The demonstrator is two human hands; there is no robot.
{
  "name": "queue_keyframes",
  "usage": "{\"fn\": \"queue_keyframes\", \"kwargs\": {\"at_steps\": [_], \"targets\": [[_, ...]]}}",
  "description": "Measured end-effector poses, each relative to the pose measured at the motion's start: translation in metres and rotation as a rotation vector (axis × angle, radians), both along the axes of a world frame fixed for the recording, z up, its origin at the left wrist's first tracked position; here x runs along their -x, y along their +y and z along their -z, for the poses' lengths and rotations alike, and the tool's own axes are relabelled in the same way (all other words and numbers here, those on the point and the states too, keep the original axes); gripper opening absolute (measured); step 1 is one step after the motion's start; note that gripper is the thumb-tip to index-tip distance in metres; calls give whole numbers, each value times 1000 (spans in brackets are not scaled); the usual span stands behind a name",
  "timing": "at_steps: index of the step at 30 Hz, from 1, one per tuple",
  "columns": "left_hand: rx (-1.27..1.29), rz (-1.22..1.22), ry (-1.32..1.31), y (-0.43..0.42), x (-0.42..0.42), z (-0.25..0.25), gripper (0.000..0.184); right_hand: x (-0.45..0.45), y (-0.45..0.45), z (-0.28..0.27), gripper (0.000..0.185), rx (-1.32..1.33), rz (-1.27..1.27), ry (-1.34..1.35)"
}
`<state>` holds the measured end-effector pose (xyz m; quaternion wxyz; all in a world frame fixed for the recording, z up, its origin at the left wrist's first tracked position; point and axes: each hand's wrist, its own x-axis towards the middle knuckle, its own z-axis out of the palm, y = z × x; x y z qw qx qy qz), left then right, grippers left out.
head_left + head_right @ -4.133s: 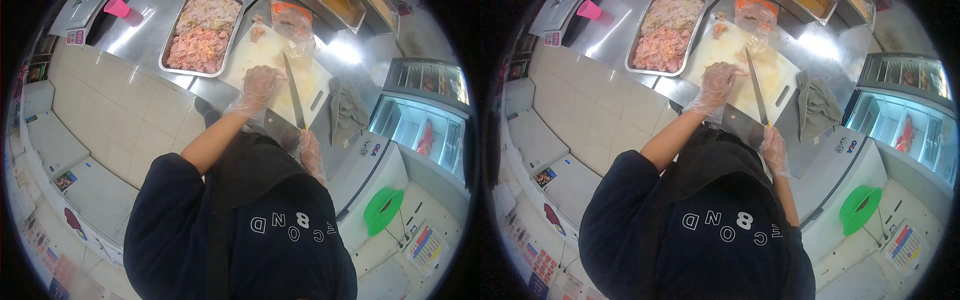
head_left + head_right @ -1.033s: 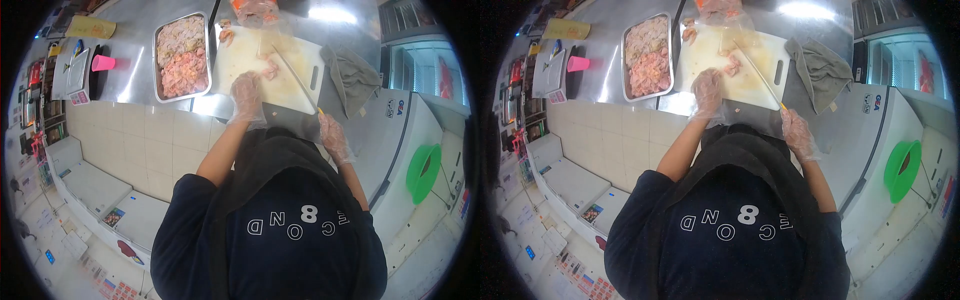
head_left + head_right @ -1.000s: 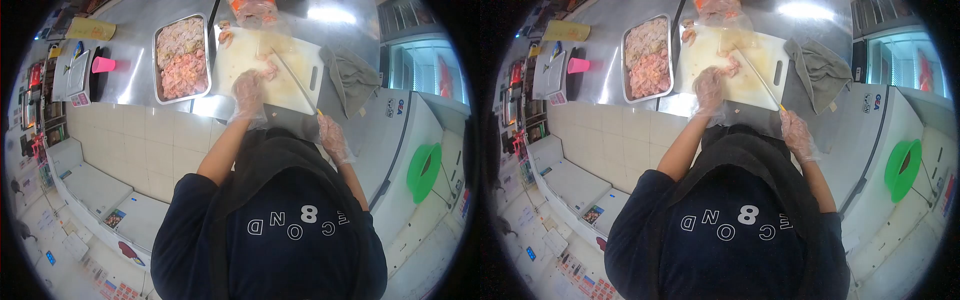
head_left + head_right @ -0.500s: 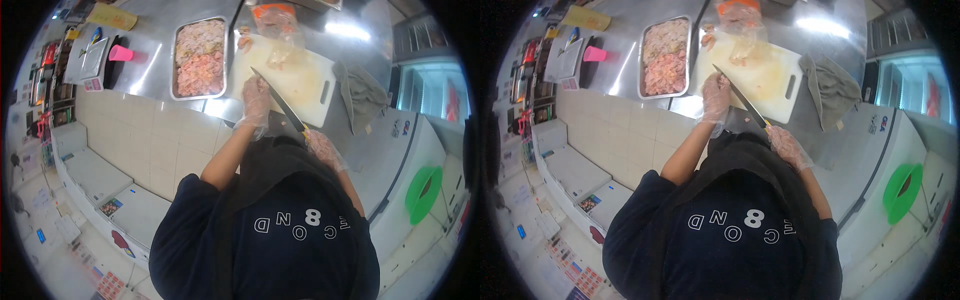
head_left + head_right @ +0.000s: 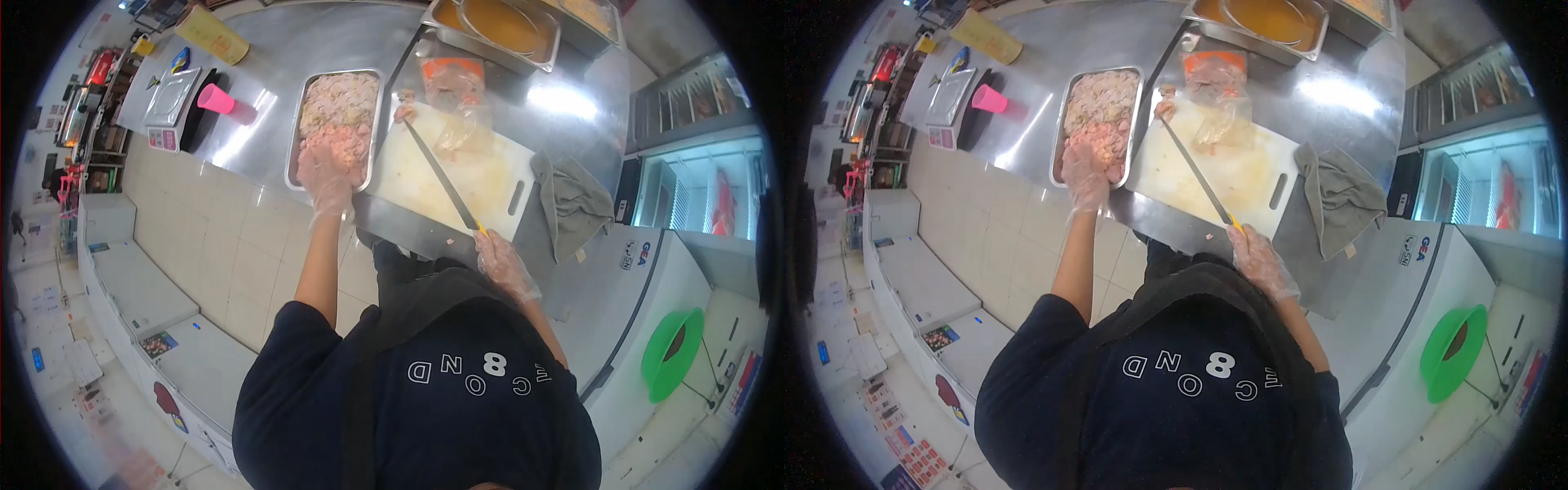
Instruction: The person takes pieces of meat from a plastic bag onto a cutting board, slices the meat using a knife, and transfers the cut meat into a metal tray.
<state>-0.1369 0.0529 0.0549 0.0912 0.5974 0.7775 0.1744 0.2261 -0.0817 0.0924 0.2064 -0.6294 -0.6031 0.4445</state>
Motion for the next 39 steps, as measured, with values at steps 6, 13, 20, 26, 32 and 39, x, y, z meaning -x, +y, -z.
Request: {"fn": "queue_keyframes", "kwargs": {"at_steps": [6, 13, 20, 26, 32, 39], "targets": [[-559, 181, -363, 39, -79, 33, 30, -30, -31, 13, 35, 159, 281, 194], [-575, 656, -389, 157, -201, 66, 37, -38, -42, 10, 28, 59, 553, 344], [-543, 612, 111, 198, -223, 52, 26, -40, -60, 19, 22, 79, 686, 430], [147, 708, 304, 223, -233, 27, 27, -43, -65, 29, 29, 83, 697, 304], [-58, 804, 308, 245, -244, 37, 21, -46, -63, 42, 31, 40, 604, 160], [-301, 714, 119, 210, -230, 55, 22, -37, -60, 25, 28, 35, 553, 101]]}}
